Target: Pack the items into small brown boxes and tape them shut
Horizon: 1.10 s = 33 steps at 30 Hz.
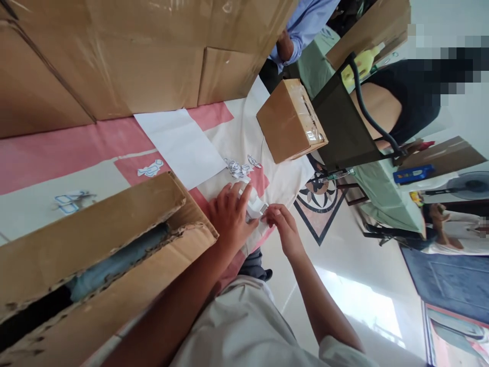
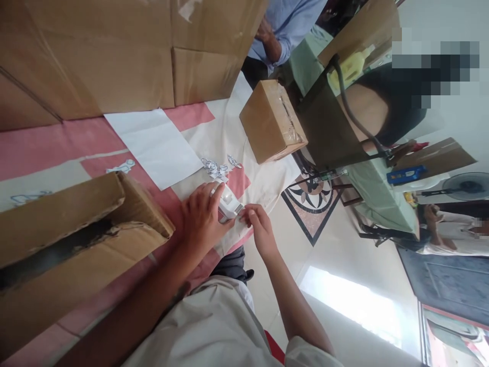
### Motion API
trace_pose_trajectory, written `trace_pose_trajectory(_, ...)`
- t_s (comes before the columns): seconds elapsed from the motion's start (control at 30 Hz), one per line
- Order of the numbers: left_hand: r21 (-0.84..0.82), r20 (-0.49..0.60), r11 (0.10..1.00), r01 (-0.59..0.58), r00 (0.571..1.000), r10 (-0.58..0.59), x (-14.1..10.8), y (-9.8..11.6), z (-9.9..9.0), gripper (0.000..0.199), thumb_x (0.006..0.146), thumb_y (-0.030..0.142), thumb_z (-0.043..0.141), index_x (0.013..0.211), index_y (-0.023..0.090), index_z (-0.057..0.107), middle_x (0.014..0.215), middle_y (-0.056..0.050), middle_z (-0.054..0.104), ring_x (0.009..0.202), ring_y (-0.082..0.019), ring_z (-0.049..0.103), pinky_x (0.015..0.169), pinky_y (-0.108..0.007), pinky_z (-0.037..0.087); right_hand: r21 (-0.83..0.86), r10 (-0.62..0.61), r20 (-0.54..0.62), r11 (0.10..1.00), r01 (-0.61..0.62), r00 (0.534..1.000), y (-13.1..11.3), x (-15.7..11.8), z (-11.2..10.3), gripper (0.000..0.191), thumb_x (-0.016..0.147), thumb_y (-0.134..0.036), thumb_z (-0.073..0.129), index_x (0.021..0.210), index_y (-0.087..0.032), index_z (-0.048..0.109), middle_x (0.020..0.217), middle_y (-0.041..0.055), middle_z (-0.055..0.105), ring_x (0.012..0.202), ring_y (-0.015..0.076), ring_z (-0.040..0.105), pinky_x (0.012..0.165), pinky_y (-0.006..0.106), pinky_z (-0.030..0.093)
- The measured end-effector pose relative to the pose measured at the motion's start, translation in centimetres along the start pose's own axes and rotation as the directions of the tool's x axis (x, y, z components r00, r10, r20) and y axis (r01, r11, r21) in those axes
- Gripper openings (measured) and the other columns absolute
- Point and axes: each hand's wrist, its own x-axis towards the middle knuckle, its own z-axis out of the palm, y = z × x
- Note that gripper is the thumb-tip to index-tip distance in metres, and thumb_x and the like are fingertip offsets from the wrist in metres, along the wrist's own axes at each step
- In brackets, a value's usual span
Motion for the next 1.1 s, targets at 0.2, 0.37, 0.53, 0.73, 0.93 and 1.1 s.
trace_pose_trajectory(0.2,0.0,-0.028,1.0,-0.017,0.999,0.017,0.0,-0.1,0.0,0.072,0.081,0.039,0.073,0.146,0.019,0.05,0.149,-0.017,0.057,0.135,-0.038,0.051,0.106,-0.049,0.037,0.08,0.119,0.071,0.989,-0.124,0.99,-0.5,0.2,0.3,0.036,0.083,-0.053,0.073,0.099,-0.022,0.063,0.077,-0.0001,0.065,0.068,0.0152,0.055,0.068,0.03,0.044)
trace_pose_trajectory(0.37,0.007,-0.036,1.0,-0.02,0.999,0.021,0.0,-0.3,0.2,0.074,0.079,0.035,0.073,0.147,0.02,0.049,0.149,-0.015,0.057,0.134,-0.037,0.052,0.104,-0.048,0.039,0.054,0.18,0.096,0.981,-0.185,0.979,-0.7,0.7,-0.2,0.035,0.079,-0.052,0.077,0.078,-0.019,0.065,0.059,-0.0048,0.049,0.055,0.0108,0.039,0.055,0.026,0.027)
trace_pose_trajectory(0.53,0.014,-0.052,0.999,-0.031,0.998,0.032,-0.1,-0.3,0.3,0.072,0.081,0.036,0.072,0.147,0.019,0.049,0.148,-0.017,0.057,0.134,-0.038,0.053,0.105,-0.048,0.038,0.092,0.131,0.122,0.985,-0.143,0.984,-0.9,1.0,-0.6,0.035,0.077,-0.048,0.08,0.069,-0.02,0.061,0.065,-0.0022,0.055,0.057,0.0105,0.041,0.053,0.026,0.027)
trace_pose_trajectory(0.73,0.032,-0.043,0.999,-0.034,0.998,0.036,-0.1,-0.3,0.1,0.075,0.079,0.04,0.075,0.147,0.018,0.049,0.148,-0.017,0.057,0.134,-0.037,0.052,0.103,-0.047,0.039,0.149,0.026,0.116,0.988,-0.043,0.993,-0.2,0.9,-0.1,0.039,0.077,-0.04,0.081,0.071,-0.021,0.047,0.089,0.0015,0.063,0.065,0.0126,0.057,0.056,0.028,0.039)
trace_pose_trajectory(0.93,0.048,-0.027,0.998,-0.036,0.999,0.038,-0.1,-0.3,0.0,0.077,0.079,0.039,0.075,0.148,0.018,0.048,0.149,-0.017,0.056,0.135,-0.037,0.052,0.104,-0.047,0.039,-0.276,-0.217,-0.033,0.94,0.199,0.976,0.5,0.1,0.5,0.026,0.083,-0.022,0.068,0.102,-0.026,0.051,0.069,-0.0073,0.05,0.058,0.0116,0.045,0.054,0.026,0.035)
trace_pose_trajectory(1.1,0.054,-0.019,0.998,-0.041,0.999,0.042,-0.2,-0.4,0.0,0.08,0.077,0.037,0.076,0.149,0.019,0.046,0.149,-0.016,0.056,0.135,-0.037,0.051,0.104,-0.047,0.039,-0.45,-0.313,-0.028,0.852,0.268,0.949,0.6,-0.4,0.5,0.024,0.085,-0.018,0.059,0.107,-0.026,0.051,0.072,-0.0056,0.052,0.059,0.0132,0.051,0.055,0.027,0.042)
